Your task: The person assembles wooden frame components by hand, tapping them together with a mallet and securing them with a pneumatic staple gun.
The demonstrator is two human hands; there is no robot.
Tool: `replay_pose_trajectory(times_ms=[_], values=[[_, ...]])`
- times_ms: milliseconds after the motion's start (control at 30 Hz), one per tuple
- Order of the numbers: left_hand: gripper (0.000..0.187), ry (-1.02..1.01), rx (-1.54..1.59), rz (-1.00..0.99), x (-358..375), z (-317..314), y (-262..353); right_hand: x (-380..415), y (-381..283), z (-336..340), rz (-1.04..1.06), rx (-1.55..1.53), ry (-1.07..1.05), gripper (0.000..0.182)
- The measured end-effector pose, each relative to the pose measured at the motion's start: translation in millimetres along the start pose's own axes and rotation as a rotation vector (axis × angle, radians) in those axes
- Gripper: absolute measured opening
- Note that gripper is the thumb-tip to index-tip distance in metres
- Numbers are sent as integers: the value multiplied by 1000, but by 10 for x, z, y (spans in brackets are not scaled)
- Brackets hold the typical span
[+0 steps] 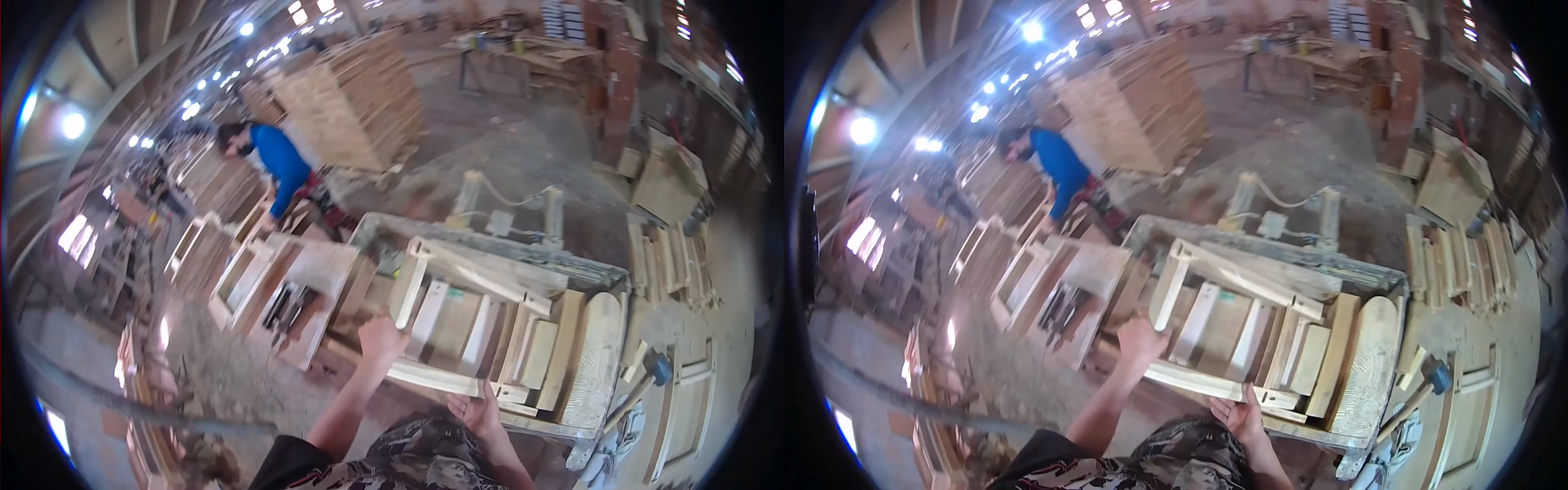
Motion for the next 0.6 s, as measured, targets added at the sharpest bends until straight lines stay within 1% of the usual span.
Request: replay_pose_trajectory(times_ms=[67,133,167,200,267,300,333,367,400,433,467,500,533,567,600], values=[[55,109,71,21,62,138,-362,40,150,-234,-32,73,30,81],[51,160,137,92,104,111,-818,57,305,-634,26,295,-49,80],[48,212,217,105,142,157,-1025,79,390,-886,44,390,-62,80],[48,212,223,105,150,153,-1210,-7,449,-978,47,395,-60,80],[45,294,425,266,173,115,-1726,-204,635,-1173,27,551,-140,76],[46,289,458,339,176,49,-1992,-322,735,-1300,37,544,-184,70],[46,284,490,411,178,8,-2239,-482,846,-1407,48,551,-188,70],[47,275,573,499,199,-40,-2480,-657,993,-1518,48,679,-212,73],[46,321,614,527,151,-301,-2842,-838,1152,-1659,50,805,-236,77],[47,308,707,620,98,-546,-3177,-969,1339,-1887,42,801,-278,76],[47,288,798,717,100,-736,-3487,-1246,1535,-1921,51,786,-359,73],[47,277,805,725,129,-824,-3747,-1390,1756,-2096,34,835,-410,72],[47,269,946,789,146,-946,-4006,-1538,1977,-2294,18,888,-464,71],[46,269,1092,844,106,-1057,-4254,-1624,2199,-2489,89,949,-580,71],[46,275,1107,841,26,-1237,-4530,-1675,2387,-2540,77,932,-586,73]])
Point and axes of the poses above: each hand's wrist, its own x-axis away from the middle knuckle, its own z-axis out of the back of the hand, y = z × x, the point moved 7 cm from there along -x, towards the middle knuckle, and after that the axes turned 15 degrees about -x, right-handed, at the moved point
